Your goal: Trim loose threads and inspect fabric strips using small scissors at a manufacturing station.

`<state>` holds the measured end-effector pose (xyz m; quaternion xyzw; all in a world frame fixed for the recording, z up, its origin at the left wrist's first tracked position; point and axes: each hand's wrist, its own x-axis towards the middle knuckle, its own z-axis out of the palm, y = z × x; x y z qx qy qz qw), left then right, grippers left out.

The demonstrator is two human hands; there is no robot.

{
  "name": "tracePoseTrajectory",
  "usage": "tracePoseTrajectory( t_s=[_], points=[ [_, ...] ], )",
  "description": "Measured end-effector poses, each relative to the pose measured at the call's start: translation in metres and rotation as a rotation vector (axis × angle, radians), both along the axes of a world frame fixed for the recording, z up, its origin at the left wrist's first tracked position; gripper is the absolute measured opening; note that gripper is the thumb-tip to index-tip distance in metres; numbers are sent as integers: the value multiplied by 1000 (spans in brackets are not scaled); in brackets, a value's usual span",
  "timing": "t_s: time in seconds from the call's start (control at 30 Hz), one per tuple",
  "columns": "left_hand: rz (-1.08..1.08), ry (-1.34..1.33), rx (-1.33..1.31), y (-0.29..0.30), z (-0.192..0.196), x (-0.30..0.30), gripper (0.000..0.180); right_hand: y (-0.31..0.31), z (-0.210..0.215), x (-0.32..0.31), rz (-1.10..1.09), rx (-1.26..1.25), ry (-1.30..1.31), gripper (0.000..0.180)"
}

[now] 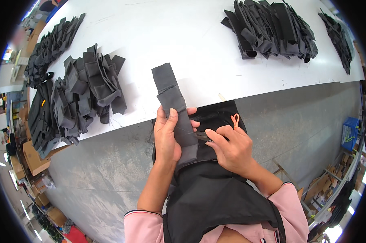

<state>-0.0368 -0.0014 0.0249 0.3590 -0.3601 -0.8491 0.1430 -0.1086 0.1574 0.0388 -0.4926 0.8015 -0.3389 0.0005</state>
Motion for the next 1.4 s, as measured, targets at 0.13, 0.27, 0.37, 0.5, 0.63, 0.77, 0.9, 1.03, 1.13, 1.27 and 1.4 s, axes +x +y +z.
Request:
tracePoseTrajectory(
  t_s=[0.13,0.27,0.37,0.5,0.63,0.77,0.9,1.03,1.13,1.27,1.4],
  points=[
    [4,-4,-4,1,-2,0,20,-2,-1,0,3,16,17,40],
    [10,9,-31,1,-6,2,20,-6,-8,2,-55,-53,-215,36],
    [-4,-2,-20,1,-6,2,21,-7,-9,2,-132,-115,-453,32],
    [-9,-5,-14,1,-8,3,23,0,-3,3,-35,-25,-201,33],
    [-15,-18,-15,1,-7,1,23,2,2,5,-31,57,-84,36],
    [-11,-2,-14,0,-9,2,22,2,-1,5,-18,44,-31,39],
    [-14,-15,-8,1,-8,2,22,-1,1,5,-3,44,-23,40],
    [-9,-13,-1,0,-10,4,22,-3,-7,5,-15,32,-122,35],
    [-24,-1,37,3,-11,2,21,-4,-25,5,-31,-53,-465,28],
    [-14,10,-18,4,-12,1,25,-6,-26,9,-109,-267,-1790,21],
    [-16,30,-89,12,-10,-6,31,0,-39,19,-56,-592,-2217,22]
  ],
)
